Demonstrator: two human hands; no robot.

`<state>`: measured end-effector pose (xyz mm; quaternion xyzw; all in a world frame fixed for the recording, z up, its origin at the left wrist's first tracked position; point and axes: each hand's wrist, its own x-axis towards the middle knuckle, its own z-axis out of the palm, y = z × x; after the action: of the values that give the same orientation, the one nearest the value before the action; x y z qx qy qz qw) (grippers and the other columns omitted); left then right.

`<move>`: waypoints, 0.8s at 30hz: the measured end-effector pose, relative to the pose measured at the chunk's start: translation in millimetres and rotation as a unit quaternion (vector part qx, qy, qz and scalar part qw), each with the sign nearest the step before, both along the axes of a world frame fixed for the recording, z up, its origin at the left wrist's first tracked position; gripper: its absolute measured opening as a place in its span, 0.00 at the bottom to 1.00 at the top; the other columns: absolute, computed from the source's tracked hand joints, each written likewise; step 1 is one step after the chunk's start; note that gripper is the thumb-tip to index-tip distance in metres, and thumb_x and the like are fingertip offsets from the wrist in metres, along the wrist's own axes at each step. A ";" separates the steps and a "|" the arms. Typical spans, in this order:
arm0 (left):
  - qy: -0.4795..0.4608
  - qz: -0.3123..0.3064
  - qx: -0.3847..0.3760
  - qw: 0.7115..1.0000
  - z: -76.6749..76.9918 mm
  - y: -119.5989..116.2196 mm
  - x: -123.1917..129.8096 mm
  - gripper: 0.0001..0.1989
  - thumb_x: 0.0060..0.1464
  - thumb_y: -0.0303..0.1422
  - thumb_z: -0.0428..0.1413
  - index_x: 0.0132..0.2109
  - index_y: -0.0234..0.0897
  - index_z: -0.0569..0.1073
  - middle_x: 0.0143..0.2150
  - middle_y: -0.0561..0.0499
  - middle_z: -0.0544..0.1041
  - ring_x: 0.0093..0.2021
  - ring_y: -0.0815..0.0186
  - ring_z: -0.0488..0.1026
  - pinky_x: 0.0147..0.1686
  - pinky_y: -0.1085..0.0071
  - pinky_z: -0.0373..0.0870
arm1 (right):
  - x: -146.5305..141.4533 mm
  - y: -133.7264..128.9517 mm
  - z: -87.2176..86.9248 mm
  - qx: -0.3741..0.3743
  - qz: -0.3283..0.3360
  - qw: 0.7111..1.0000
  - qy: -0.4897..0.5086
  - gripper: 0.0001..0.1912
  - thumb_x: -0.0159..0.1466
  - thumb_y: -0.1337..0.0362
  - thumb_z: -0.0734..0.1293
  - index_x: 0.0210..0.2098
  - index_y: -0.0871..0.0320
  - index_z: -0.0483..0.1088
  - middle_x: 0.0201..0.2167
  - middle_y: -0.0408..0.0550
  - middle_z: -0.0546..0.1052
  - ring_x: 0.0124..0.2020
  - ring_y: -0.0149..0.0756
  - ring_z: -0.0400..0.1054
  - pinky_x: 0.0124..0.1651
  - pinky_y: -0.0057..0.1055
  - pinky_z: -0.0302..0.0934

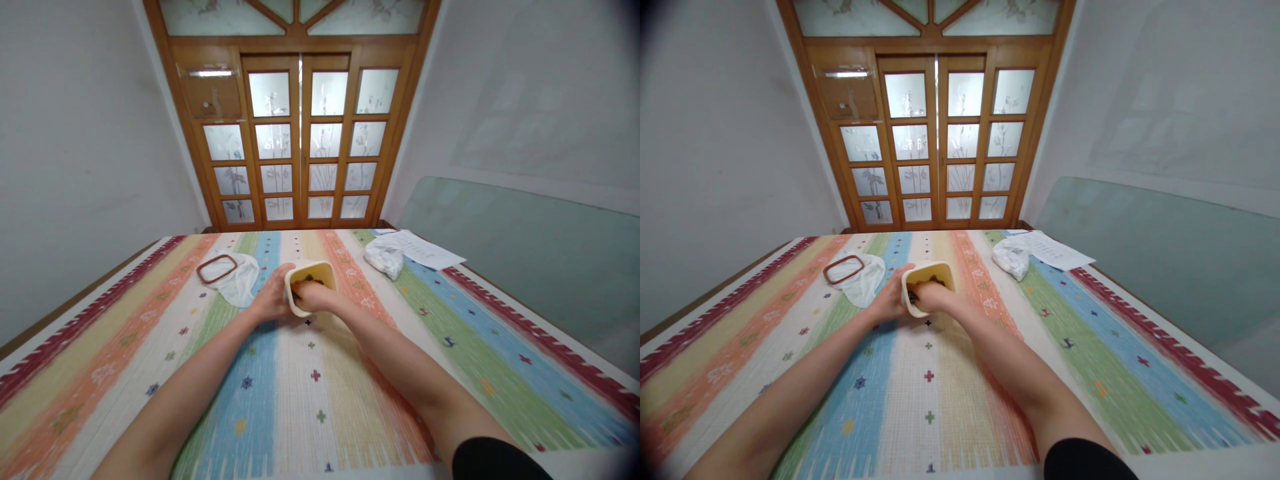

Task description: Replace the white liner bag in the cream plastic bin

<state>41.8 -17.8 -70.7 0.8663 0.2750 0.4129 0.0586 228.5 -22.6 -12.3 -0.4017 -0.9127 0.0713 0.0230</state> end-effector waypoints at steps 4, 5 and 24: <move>-0.032 0.036 -0.035 0.998 -0.2 5.4 -4.6 0.56 0.41 0.39 0.72 0.72 0.42 0.52 0.69 0.36 0.63 0.70 0.43 0.63 0.70 0.42 0.62 | 17.7 -16.1 36.4 -0.037 0.047 0.996 -0.063 0.15 0.68 0.65 0.63 0.48 0.60 0.80 0.47 0.57 0.83 0.42 0.43 0.77 0.44 0.32 0.65; -0.043 0.039 -0.044 0.997 0.2 6.3 -5.4 0.57 0.41 0.40 0.72 0.72 0.42 0.51 0.69 0.36 0.63 0.69 0.43 0.64 0.70 0.42 0.62 | 22.4 -22.9 47.9 -0.031 0.059 0.996 -0.062 0.15 0.69 0.65 0.62 0.47 0.59 0.80 0.46 0.57 0.83 0.43 0.43 0.77 0.45 0.32 0.64; -0.047 0.004 -0.037 0.998 0.1 5.5 -0.7 0.58 0.39 0.37 0.73 0.72 0.43 0.52 0.70 0.37 0.62 0.70 0.43 0.63 0.70 0.42 0.61 | 10.8 -8.0 27.1 -0.070 0.021 0.994 -0.075 0.17 0.70 0.65 0.62 0.50 0.63 0.79 0.50 0.60 0.83 0.45 0.46 0.78 0.44 0.32 0.64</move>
<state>41.2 -12.3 -70.6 0.8421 0.2902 0.4432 0.1015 239.3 -30.6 14.8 -0.3875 -0.9127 0.1053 -0.0754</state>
